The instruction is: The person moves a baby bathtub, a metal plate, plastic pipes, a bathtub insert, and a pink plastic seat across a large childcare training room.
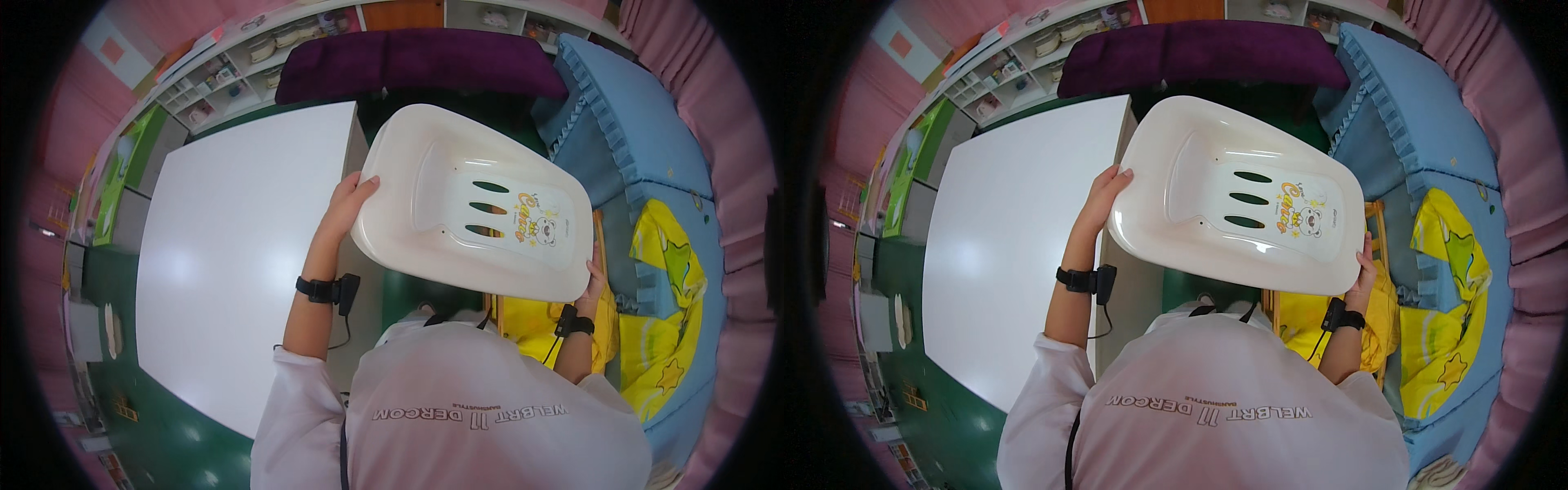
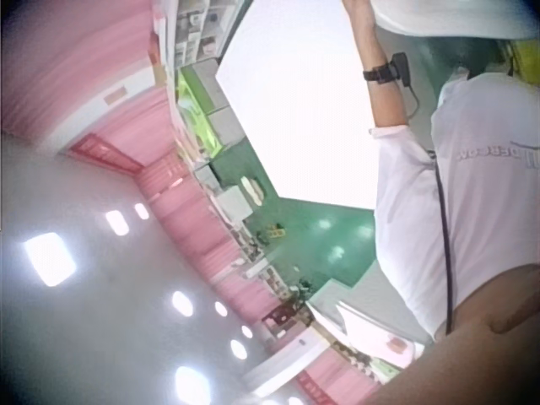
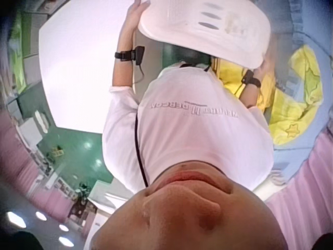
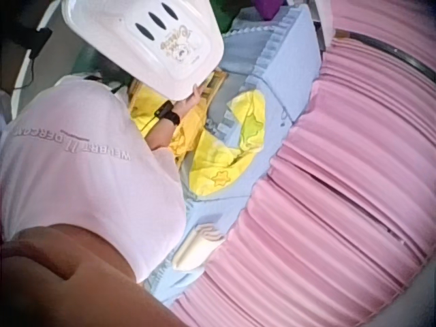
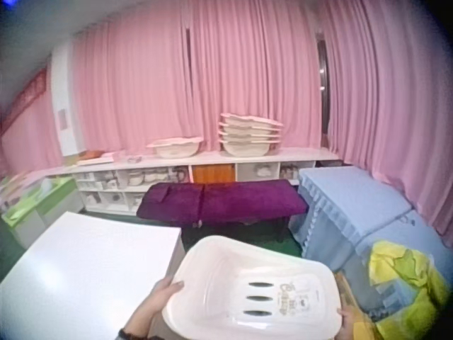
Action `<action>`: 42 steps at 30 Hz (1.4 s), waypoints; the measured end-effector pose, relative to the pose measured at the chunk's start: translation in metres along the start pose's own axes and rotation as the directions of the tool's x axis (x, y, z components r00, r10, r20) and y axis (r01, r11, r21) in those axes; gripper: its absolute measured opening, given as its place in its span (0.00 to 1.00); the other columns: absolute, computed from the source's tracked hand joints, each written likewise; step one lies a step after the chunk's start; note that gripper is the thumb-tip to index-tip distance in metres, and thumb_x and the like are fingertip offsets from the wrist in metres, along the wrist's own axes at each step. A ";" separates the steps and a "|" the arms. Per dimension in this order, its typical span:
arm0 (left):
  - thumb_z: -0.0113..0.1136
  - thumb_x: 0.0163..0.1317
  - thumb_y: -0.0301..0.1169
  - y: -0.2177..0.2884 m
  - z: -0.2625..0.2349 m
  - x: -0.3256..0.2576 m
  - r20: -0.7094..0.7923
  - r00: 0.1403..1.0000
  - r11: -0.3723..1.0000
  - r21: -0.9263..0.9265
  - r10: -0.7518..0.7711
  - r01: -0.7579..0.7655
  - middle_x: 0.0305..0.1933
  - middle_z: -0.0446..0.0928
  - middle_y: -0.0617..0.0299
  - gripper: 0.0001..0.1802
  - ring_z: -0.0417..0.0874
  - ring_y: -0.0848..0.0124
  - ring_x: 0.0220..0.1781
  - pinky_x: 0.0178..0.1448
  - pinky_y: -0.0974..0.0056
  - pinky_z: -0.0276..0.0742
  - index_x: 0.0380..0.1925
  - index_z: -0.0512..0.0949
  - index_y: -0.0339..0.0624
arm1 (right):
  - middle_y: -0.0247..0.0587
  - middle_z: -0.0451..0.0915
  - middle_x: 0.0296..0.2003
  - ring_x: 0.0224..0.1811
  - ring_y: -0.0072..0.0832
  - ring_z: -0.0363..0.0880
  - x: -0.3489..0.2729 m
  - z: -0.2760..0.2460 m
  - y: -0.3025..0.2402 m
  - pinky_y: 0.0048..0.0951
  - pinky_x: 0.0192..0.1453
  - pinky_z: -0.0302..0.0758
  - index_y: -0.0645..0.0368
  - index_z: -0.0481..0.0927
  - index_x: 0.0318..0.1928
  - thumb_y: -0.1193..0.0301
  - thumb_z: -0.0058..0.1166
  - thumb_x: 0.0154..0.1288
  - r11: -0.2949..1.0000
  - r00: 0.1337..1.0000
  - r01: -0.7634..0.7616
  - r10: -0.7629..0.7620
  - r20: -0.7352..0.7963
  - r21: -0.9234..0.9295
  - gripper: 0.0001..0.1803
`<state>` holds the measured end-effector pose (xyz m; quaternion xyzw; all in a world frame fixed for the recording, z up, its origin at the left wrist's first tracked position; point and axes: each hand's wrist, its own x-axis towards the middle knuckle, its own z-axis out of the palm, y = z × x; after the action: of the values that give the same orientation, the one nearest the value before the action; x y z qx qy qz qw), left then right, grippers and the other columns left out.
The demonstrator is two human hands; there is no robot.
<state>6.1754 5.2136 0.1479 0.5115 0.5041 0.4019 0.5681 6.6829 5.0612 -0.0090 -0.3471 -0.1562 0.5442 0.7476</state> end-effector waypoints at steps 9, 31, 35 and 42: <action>0.53 0.58 0.36 -0.002 -0.011 0.238 0.042 0.997 0.996 0.051 0.071 -0.073 0.48 0.74 0.49 0.26 0.75 0.64 0.48 0.56 0.64 0.68 0.53 0.67 0.30 | 0.46 0.77 0.47 0.47 0.37 0.76 0.213 0.074 0.032 0.31 0.51 0.74 0.68 0.71 0.52 0.67 0.45 0.60 0.965 0.945 -0.245 0.216 -0.248 -0.094 0.22; 0.36 0.62 0.50 0.074 -0.257 0.607 -0.263 0.768 0.791 -0.025 0.585 -0.611 0.51 0.75 0.43 0.34 0.72 0.57 0.59 0.70 0.57 0.47 0.43 0.76 0.27 | 0.51 0.80 0.37 0.37 0.41 0.80 0.788 0.385 0.249 0.36 0.45 0.78 0.69 0.75 0.44 0.65 0.49 0.53 0.764 0.808 -0.568 0.589 -0.029 -0.307 0.21; 0.40 0.61 0.48 0.068 -0.322 0.644 -0.357 0.774 0.772 -0.187 0.522 -0.607 0.62 0.64 0.40 0.33 0.66 0.58 0.64 0.68 0.60 0.54 0.48 0.72 0.24 | 0.51 0.80 0.38 0.36 0.41 0.80 0.811 0.485 0.288 0.36 0.45 0.78 0.70 0.75 0.44 0.67 0.48 0.52 0.736 0.768 -0.594 0.639 0.042 -0.323 0.22; 0.51 0.61 0.28 0.026 -0.420 0.683 -0.657 0.749 0.903 -0.366 -0.079 -0.226 0.62 0.63 0.51 0.31 0.68 0.64 0.61 0.61 0.64 0.65 0.64 0.55 0.33 | 0.56 0.77 0.43 0.41 0.44 0.79 0.898 0.604 0.400 0.38 0.49 0.77 0.74 0.68 0.53 0.70 0.48 0.49 0.717 0.714 -0.591 0.678 0.174 -0.368 0.29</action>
<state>5.8786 5.9560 0.0758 0.2213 0.5507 0.6777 0.4342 6.3540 6.1666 0.0144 -0.3980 -0.2131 0.7866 0.4212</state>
